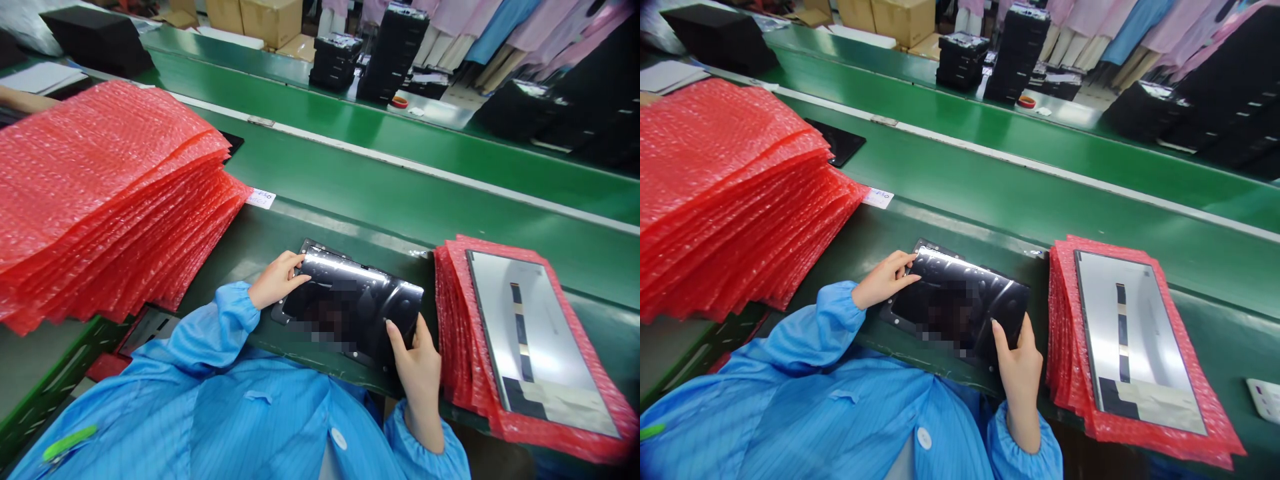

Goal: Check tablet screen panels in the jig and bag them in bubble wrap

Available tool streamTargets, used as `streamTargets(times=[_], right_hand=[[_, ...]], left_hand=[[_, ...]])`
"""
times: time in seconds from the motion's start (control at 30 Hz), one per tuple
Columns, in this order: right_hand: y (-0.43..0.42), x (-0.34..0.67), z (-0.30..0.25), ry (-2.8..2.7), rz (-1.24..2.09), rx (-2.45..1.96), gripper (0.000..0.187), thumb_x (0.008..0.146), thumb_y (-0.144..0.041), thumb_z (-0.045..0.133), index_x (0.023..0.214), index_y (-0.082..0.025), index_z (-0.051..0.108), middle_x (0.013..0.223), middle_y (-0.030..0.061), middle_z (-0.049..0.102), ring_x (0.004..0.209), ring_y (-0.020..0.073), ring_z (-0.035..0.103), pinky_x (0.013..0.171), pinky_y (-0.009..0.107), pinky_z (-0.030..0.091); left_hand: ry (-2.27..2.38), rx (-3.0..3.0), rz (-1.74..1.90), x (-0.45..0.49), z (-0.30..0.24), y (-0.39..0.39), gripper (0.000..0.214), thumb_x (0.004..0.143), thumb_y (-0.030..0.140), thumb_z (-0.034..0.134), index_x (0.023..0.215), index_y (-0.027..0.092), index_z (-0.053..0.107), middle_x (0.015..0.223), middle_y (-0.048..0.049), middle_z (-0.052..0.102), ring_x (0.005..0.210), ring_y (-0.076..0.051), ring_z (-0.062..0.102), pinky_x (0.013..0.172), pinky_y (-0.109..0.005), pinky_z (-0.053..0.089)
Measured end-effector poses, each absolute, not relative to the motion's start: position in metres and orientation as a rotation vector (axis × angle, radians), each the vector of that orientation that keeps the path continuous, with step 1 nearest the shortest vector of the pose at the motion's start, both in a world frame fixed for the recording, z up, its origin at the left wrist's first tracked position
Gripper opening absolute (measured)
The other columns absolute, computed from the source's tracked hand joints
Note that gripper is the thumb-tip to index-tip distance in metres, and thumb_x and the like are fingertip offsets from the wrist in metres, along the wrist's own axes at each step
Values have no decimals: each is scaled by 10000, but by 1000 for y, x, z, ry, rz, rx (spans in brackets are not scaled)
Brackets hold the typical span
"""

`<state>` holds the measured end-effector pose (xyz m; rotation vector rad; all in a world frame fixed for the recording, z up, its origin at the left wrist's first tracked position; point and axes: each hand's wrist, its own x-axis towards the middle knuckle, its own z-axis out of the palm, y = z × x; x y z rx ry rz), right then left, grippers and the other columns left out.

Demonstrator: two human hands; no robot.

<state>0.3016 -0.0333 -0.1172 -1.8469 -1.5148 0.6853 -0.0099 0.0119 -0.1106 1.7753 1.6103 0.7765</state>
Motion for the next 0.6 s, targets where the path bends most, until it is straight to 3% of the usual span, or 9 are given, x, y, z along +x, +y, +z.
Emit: streamTargets(times=[0.1, 0.2, 0.47, 0.6], right_hand=[[-34, 303, -116, -1586, 613, -1896, 756, 818, -605, 583, 1414, -155, 462, 1153, 145, 707, 1039, 313, 673, 860, 398, 519], [-33, 305, -113, -1649, 581, -1961, 748, 825, -625, 558, 1395, -147, 485, 1051, 149, 734, 936, 321, 702, 778, 385, 525], [-30, 307, -110, -1741, 582, -2074, 752, 848, -674, 486, 1396, -159, 481, 734, 73, 725, 538, 255, 661, 565, 335, 478], [-28, 307, -107, -1887, 483, -2138, 765, 873, -696, 399, 1404, -150, 467, 569, 40, 651, 511, 281, 649, 478, 322, 433]], left_hand=[[1742, 1943, 630, -3, -109, 4, 450, 920, 388, 504, 1321, 183, 518, 1073, -81, 569, 855, -191, 602, 784, -323, 503], [1929, 2104, 402, 6, -109, -5, 474, 963, 387, 410, 1373, 156, 462, 1130, -117, 564, 953, -237, 614, 719, -313, 514], [2002, 2276, 249, 14, -113, -10, 478, 1000, 374, 307, 1401, 151, 437, 1099, -119, 597, 951, -231, 612, 617, -289, 499], [2017, 2269, 251, 14, -112, -10, 475, 998, 380, 321, 1402, 157, 433, 1101, -115, 598, 974, -230, 606, 625, -287, 497]])
